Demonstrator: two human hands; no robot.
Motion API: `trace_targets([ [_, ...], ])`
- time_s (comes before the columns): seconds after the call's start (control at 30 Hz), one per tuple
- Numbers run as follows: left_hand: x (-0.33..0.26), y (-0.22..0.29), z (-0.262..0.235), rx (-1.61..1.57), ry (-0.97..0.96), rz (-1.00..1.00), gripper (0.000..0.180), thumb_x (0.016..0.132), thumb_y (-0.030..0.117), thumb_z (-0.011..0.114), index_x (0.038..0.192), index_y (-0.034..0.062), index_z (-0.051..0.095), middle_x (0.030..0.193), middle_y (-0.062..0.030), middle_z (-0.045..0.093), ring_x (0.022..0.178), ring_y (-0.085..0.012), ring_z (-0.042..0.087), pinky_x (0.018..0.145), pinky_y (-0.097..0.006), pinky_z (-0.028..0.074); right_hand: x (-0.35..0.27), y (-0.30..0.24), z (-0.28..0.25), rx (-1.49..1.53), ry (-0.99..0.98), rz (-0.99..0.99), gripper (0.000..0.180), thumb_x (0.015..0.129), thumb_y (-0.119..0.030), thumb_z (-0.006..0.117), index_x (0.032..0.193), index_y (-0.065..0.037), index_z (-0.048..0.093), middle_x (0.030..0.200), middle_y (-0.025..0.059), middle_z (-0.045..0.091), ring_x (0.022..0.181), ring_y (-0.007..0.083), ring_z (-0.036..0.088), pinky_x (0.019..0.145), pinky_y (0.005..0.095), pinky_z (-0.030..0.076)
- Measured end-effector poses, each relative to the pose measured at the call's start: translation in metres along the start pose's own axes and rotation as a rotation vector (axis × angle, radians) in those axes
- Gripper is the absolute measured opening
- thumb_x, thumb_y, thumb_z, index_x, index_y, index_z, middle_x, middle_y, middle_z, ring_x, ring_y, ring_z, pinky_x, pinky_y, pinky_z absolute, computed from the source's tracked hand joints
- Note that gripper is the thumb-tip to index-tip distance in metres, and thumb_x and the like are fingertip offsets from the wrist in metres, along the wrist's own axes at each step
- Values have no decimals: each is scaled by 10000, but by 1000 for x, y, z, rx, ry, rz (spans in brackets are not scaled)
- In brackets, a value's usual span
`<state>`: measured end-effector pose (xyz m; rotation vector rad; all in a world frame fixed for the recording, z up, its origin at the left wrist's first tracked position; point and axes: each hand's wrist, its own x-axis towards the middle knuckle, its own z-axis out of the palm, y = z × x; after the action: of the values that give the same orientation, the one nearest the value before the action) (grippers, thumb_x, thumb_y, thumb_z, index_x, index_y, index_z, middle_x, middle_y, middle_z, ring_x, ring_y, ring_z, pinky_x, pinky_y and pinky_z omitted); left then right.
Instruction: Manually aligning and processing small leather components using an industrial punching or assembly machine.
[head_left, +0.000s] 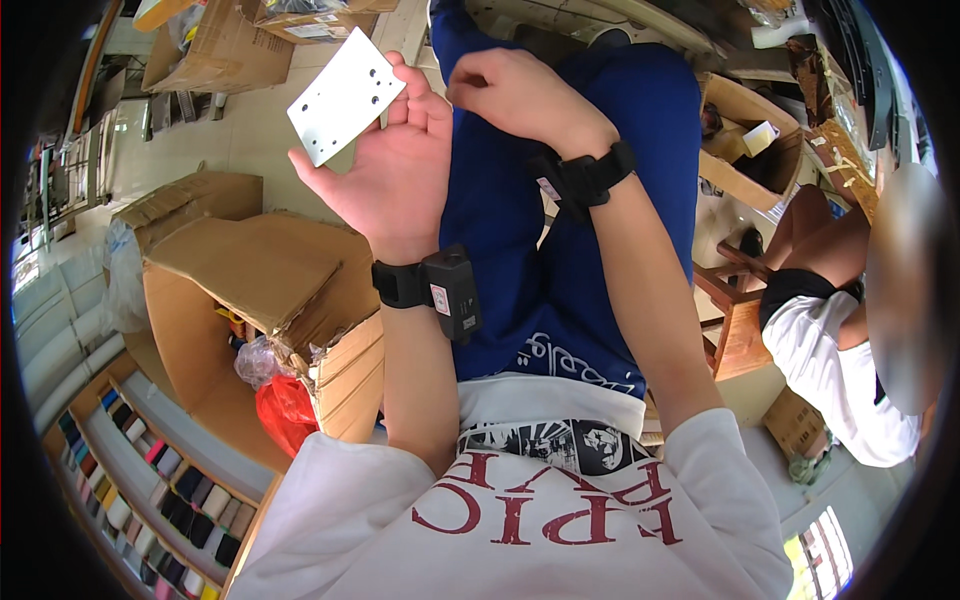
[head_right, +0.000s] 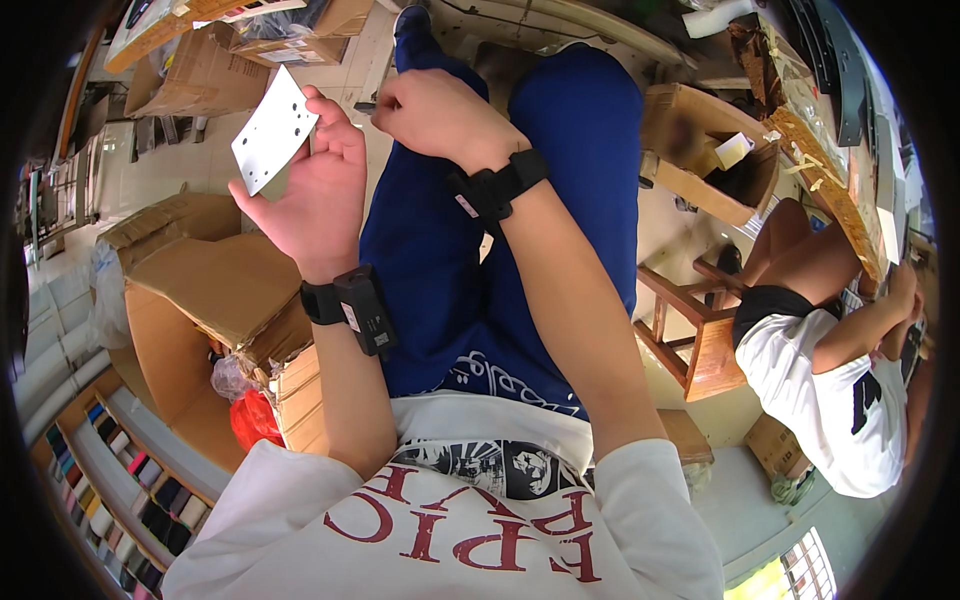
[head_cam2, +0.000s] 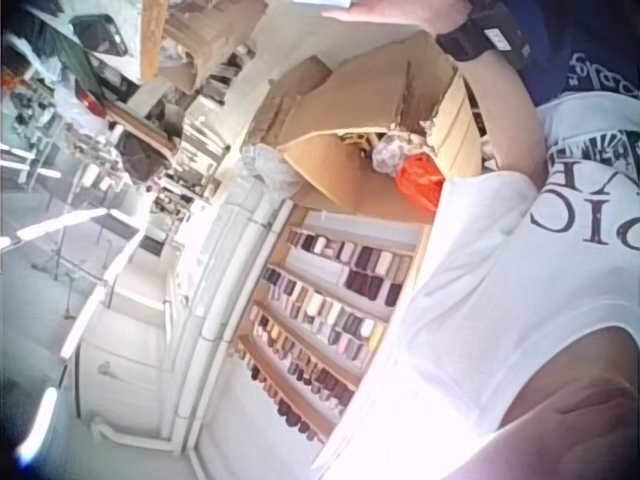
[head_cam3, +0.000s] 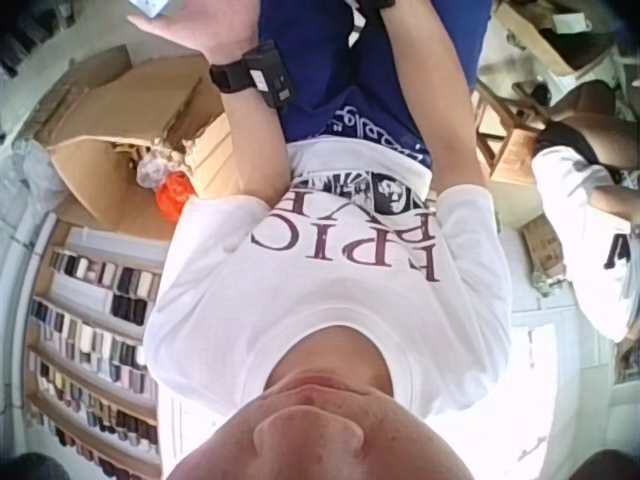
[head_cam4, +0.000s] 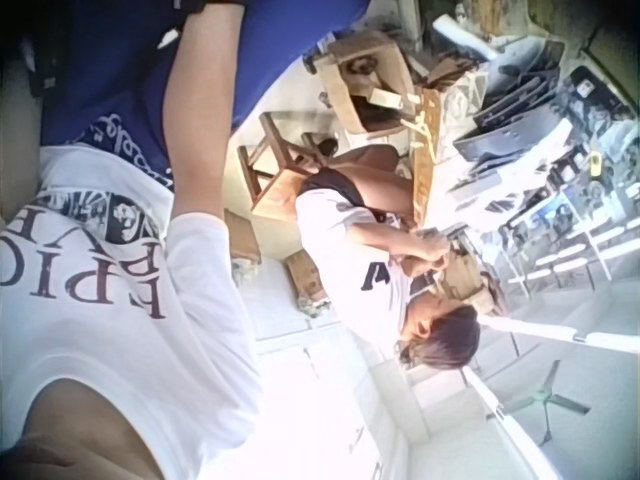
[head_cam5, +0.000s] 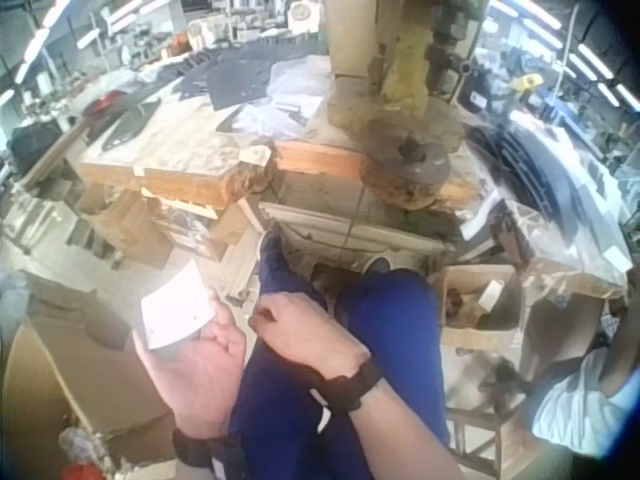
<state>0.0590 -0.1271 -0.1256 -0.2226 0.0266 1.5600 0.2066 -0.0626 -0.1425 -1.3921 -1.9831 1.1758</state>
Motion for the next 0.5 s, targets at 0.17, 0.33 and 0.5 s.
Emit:
trace_targets([
  [0.17, 1, 2, -2, 8, -30, -21, 860, 825, 685, 519, 1368, 28, 401, 1299, -226, 467, 1143, -342, 506, 948, -445, 417, 9, -8, 2, 327, 173, -186, 222, 830, -228, 652, 913, -26, 693, 746, 92, 668, 678, 194, 627, 636, 316, 483],
  [0.33, 1, 0, -2, 15, -34, -20, 823, 824, 618, 558, 1364, 18, 400, 1319, -224, 454, 1147, -348, 498, 929, -444, 422, 1, -26, -6, 535, 251, -179, 196, 855, -204, 661, 881, -11, 687, 706, 26, 635, 657, 87, 568, 613, 261, 459],
  [0.5, 1, -1, -4, 24, -49, -44, 864, 830, 675, 517, 1386, 28, 382, 1317, -226, 453, 1150, -345, 508, 943, -450, 419, 4, -20, -18, 1090, 318, -343, 261, 899, -264, 580, 813, -20, 621, 679, 38, 546, 608, 128, 497, 603, 271, 418],
])
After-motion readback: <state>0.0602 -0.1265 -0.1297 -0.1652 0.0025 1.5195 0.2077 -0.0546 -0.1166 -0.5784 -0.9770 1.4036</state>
